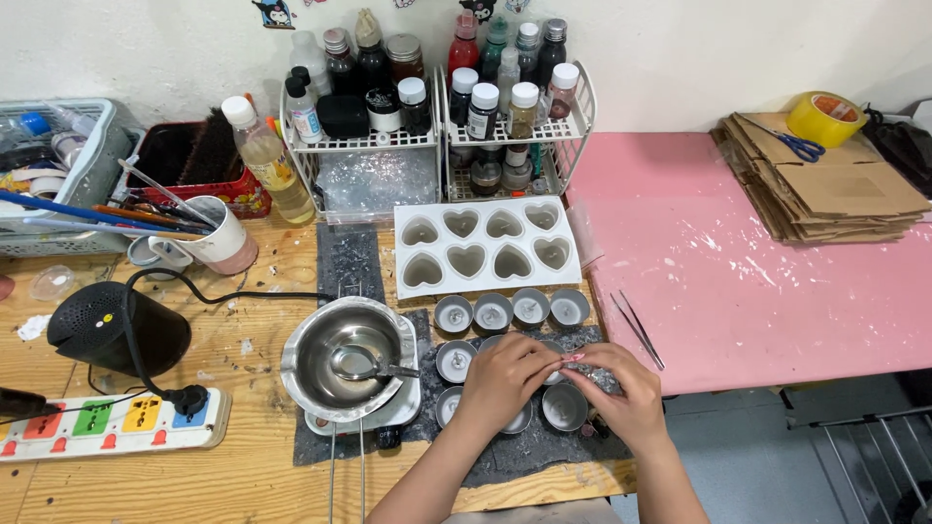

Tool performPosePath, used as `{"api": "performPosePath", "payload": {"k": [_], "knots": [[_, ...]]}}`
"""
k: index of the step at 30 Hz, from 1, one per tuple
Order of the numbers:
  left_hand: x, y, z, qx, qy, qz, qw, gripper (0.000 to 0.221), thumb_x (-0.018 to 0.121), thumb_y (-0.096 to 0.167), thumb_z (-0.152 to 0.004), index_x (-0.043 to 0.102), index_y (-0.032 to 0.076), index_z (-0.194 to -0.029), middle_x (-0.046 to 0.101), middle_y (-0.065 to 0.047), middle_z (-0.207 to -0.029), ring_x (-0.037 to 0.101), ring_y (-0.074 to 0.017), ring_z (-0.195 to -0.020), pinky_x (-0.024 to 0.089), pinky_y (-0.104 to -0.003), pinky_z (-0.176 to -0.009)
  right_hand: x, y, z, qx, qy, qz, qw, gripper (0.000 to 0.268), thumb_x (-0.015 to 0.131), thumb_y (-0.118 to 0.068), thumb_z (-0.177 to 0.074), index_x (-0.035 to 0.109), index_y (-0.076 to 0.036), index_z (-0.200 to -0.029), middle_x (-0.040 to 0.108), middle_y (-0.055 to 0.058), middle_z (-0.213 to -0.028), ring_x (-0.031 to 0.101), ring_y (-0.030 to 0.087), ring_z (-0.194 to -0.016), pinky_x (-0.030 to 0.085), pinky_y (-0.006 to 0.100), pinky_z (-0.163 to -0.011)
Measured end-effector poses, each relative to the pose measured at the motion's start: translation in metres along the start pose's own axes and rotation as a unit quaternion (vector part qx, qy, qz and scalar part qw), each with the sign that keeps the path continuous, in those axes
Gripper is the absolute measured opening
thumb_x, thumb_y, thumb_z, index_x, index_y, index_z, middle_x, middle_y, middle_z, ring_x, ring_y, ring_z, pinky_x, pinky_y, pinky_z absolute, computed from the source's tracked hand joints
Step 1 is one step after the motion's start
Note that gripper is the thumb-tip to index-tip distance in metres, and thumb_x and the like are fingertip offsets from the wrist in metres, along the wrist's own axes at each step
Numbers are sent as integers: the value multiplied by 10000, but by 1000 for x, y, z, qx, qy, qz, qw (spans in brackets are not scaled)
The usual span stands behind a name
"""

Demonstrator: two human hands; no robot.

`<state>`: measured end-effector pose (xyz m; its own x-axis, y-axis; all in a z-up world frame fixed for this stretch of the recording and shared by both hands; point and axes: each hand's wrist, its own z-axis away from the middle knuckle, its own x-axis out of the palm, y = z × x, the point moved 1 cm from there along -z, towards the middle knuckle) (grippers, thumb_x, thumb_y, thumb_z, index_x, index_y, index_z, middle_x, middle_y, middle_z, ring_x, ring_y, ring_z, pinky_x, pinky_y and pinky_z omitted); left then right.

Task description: Placing candle wicks and decorative elements into tealight containers and preparing candle materials.

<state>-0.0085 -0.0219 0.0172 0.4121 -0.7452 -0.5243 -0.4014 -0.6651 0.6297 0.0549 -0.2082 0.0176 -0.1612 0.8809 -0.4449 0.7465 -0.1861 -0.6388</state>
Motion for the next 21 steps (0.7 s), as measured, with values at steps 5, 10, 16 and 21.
{"api": "performPosePath", "payload": {"k": [5, 10, 16, 21], "knots": [[3, -4, 2, 24, -27, -4, 999, 109, 772, 194, -893, 779, 122, -975, 710, 0, -925, 679, -206, -907, 558, -374, -711, -2, 10, 5, 30, -7, -65, 997, 300, 831, 24, -771, 677, -12, -1026, 755, 126, -1018, 744, 204, -972, 608, 319, -854], [-1, 1, -1, -3, -39, 28, 999, 154, 799, 227, -871, 772, 108, -966, 723, -11, -951, 681, -207, -902, 565, -367, -706, -5, 26, 13, 65, -33, -140, 987, 246, 782, 43, -843, 634, -20, -1028, 749, 102, -1015, 762, 190, -973, 635, 300, -857], [1, -3, 2, -5, -27, 35, 999, 125, 784, 217, -906, 777, 106, -964, 731, -1, -925, 690, -189, -879, 566, -350, -716, -9, 3, -5, 70, -36, -91, 993, 294, 796, 42, -782, 647, -3, -1031, 720, 106, -1016, 738, 202, -967, 616, 313, -826], [0, -2, 1, 1, -17, 24, 1000, 127, 792, 217, -897, 781, 108, -960, 725, 2, -899, 680, -189, -866, 555, -351, -712, -12, 2, -12, 20, -36, -22, 999, 284, 832, -1, -775, 658, -36, -996, 735, 80, -934, 723, 184, -888, 576, 313, -771]]}}
